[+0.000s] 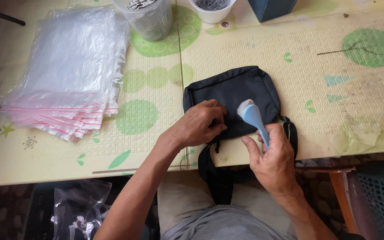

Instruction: The person uses a light blue brush to clean the exterior of a black shoulder bag placed on a table. They brush the main body, the zipper area, and the attached strap, then flip the bag over to clean the other side. Finally, they open the bag's zipper and reach inside with their hands.

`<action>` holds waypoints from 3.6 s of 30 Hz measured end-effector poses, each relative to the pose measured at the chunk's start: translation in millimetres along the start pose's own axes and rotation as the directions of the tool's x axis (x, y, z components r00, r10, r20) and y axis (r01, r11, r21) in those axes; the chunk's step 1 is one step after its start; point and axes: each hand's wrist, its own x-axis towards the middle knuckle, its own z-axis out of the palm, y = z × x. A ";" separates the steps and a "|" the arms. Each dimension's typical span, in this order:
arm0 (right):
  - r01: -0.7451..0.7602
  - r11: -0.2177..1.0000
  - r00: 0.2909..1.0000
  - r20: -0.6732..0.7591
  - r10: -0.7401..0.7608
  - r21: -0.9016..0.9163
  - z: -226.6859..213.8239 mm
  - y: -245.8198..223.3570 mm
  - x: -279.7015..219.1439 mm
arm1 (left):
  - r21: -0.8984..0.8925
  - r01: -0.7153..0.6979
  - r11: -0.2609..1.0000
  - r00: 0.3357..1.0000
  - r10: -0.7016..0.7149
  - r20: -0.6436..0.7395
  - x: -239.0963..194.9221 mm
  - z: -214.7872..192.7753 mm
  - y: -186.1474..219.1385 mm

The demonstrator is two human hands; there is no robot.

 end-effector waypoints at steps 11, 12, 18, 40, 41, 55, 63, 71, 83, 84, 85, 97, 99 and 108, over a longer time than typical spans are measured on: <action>0.141 0.988 0.977 0.169 -0.128 -0.070 39.4 -59.3 -18.8 | -0.384 0.107 0.917 0.990 -0.064 0.122 4.2 -25.6 -6.7; 0.348 0.911 0.934 0.160 -0.318 -0.222 48.8 -63.5 -25.1 | -0.394 0.183 0.901 0.970 -0.101 0.220 4.6 -27.4 -6.3; 0.450 0.890 0.829 0.338 -0.445 0.068 40.4 -74.6 -28.1 | -0.346 0.222 0.912 0.967 -0.159 0.199 9.4 -26.4 -6.0; -0.244 0.967 0.948 0.189 0.255 -0.079 -36.3 5.1 9.9 | 0.038 0.019 0.999 0.996 -0.015 -0.082 -16.3 5.0 16.8; -0.233 0.971 0.963 0.128 0.237 -0.050 -34.4 5.5 6.9 | -0.098 0.059 0.993 0.994 -0.067 -0.083 -14.3 2.7 15.0; 0.425 0.905 0.905 0.005 -0.425 0.034 19.8 -31.6 24.7 | -0.512 0.214 0.832 0.971 -0.239 0.017 -11.5 1.4 10.1; 0.388 0.922 0.922 -0.024 -0.388 0.015 20.9 -22.1 4.9 | -0.530 0.244 0.812 0.965 -0.259 0.048 -12.6 -12.3 21.5; 0.319 0.945 0.947 -0.010 -0.320 -0.070 52.4 -32.6 -9.9 | -0.619 0.231 0.751 0.967 -0.250 0.057 -14.7 -22.7 24.5; 0.211 0.886 0.977 0.069 -0.201 -0.412 -49.6 56.0 45.8 | -0.317 0.036 0.948 0.997 -0.058 -0.059 -25.8 -11.5 25.7; 0.175 0.909 0.985 0.077 -0.158 -0.379 -51.5 60.6 52.8 | -0.278 0.022 0.960 0.995 -0.047 -0.084 -24.4 -10.6 22.9; 0.174 0.908 0.985 0.072 -0.159 -0.380 -52.9 53.3 49.6 | -0.276 0.018 0.961 0.996 -0.043 -0.084 -23.0 -9.4 27.0; 0.307 0.952 0.938 0.163 -0.305 0.017 -37.1 -44.0 4.1 | -0.256 0.041 0.966 0.941 -0.123 -0.314 -16.2 6.5 31.8; 0.340 0.939 0.932 0.153 -0.329 -0.052 -28.2 -38.4 1.6 | -0.267 0.097 0.959 0.932 -0.181 -0.313 -15.4 7.7 30.5; 0.237 0.889 0.968 0.020 -0.249 -0.393 -40.6 -4.3 14.2 | -0.132 0.010 0.991 0.924 -0.059 -0.379 -10.1 14.2 25.6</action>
